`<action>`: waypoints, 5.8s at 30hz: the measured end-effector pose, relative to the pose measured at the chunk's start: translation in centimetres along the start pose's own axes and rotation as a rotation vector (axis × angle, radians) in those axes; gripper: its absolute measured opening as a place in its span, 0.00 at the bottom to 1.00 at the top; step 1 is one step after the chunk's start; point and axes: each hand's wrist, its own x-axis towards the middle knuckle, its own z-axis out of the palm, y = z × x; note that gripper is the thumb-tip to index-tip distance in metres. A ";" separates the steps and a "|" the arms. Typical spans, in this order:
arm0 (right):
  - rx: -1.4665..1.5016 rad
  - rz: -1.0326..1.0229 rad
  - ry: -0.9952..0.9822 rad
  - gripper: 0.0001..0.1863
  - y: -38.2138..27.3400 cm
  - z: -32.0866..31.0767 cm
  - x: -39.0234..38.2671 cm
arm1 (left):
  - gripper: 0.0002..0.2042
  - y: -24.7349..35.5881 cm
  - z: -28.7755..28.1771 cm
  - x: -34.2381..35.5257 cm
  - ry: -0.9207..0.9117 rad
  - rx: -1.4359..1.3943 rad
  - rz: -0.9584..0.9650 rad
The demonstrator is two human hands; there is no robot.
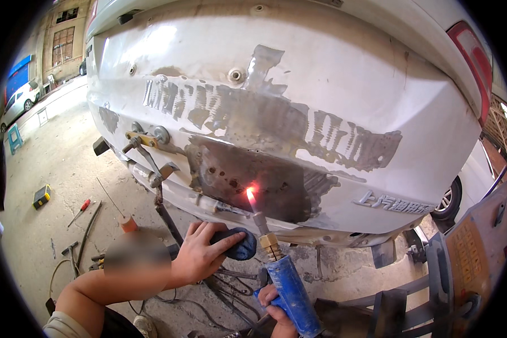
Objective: The person uses a blowtorch to heat a section of a white car bumper and wipes the area with a cloth. They then use a hammer and a metal bar to tap and shape the heated metal surface.
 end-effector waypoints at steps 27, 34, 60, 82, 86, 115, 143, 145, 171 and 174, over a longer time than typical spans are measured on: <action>-0.136 -0.028 -0.033 0.14 0.4 -1.0 1.0 | 0.23 0.8 1.8 -0.7 0.022 0.023 0.038; 0.030 -0.065 -0.109 0.14 0.1 -2.0 0.7 | 0.22 0.8 2.4 -0.6 0.044 -0.056 0.052; -0.007 -0.260 0.036 0.17 -3.7 1.3 -2.7 | 0.25 -1.2 1.4 5.2 0.362 0.264 0.221; 0.024 -0.348 0.010 0.19 -3.9 1.0 -1.4 | 0.29 -0.3 0.6 10.2 0.656 0.287 0.182; 0.037 -0.353 0.005 0.19 -4.1 1.0 -1.2 | 0.30 -2.0 1.5 5.5 0.402 0.355 0.316; 0.040 -0.397 -0.003 0.21 -4.5 1.0 -1.1 | 0.27 -0.4 0.3 8.6 0.322 0.435 0.492; 0.072 -0.408 0.027 0.23 -5.1 0.7 -1.2 | 0.28 0.2 -1.0 12.7 0.648 0.282 0.183; 0.100 -0.412 0.009 0.22 -5.0 0.9 -0.9 | 0.29 -1.2 0.9 10.4 0.571 0.334 0.318; 0.064 -0.378 0.018 0.21 -4.6 1.4 -1.2 | 0.29 0.4 -0.3 11.8 0.608 0.207 0.096; 0.059 -0.399 0.011 0.22 -4.4 1.3 -0.8 | 0.29 0.6 -0.5 12.2 0.549 0.304 0.221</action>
